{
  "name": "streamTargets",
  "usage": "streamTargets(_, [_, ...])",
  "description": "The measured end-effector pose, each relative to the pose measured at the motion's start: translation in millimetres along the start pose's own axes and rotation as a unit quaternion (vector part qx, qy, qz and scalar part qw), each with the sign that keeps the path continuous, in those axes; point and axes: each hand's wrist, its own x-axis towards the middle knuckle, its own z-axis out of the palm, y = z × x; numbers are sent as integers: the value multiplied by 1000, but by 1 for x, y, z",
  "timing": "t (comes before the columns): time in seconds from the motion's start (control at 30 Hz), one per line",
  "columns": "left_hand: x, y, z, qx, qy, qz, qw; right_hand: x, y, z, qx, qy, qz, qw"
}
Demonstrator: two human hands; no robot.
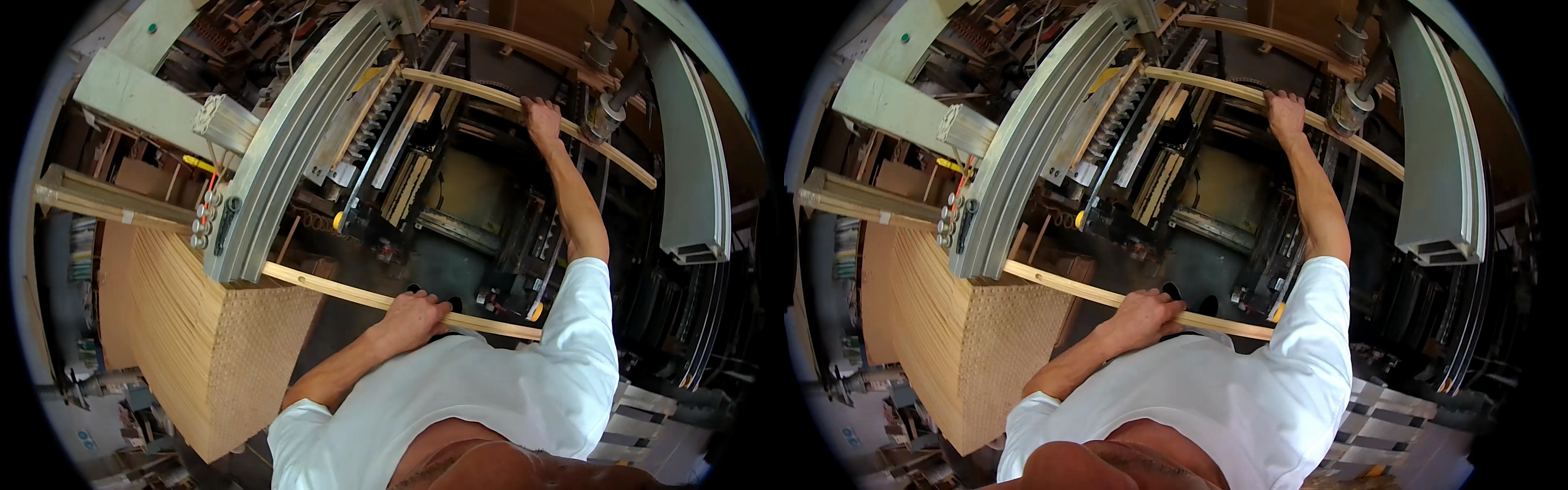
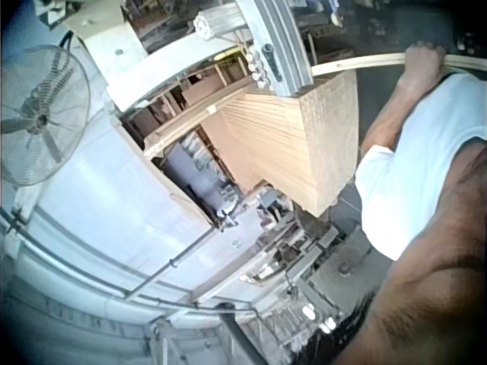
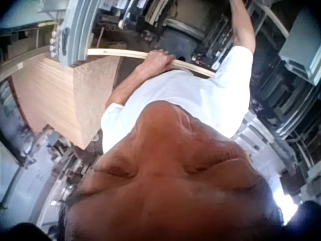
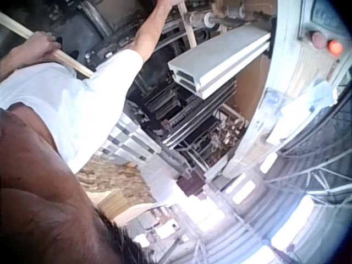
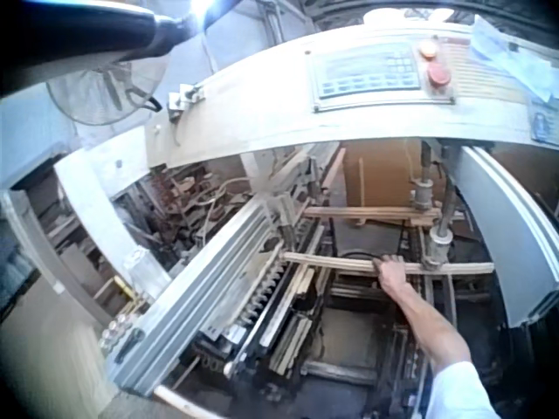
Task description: The person repeatedly picks up thin wooden slats from a machine and stacks them on a nearby pile. The person handles the slats one at a time, placing them in a neat stack throughout the clip.
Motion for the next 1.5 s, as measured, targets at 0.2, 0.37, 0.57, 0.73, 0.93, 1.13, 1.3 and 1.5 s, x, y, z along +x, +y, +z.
streamTargets(0.2, [7,10,-4,6,-22,-10,1000,15,-13,7,-7,-8,-9,1000])
streamTargets(0.37, [7,15,-1,4,-36,-14,999,15,-18,7,-8,-11,3,1000])
streamTargets(0.57, [-14,20,8,-6,-22,-42,999,13,-19,1,-21,-41,12,999])
streamTargets(0.73, [-47,38,-2,2,7,-78,997,14,-23,-4,-38,-72,13,997])
streamTargets(0.93, [-104,38,-28,28,44,-115,992,29,-15,-4,-23,-152,53,987])
streamTargets(1.13, [-214,23,-46,-18,135,-221,966,37,-43,-24,87,-137,41,986])
streamTargets(1.3, [-341,21,-57,-136,288,-367,874,-9,-105,-79,433,-89,-8,897])
streamTargets(1.5, [-527,17,-16,-240,476,-433,727,-143,-261,-222,555,-106,-59,823])
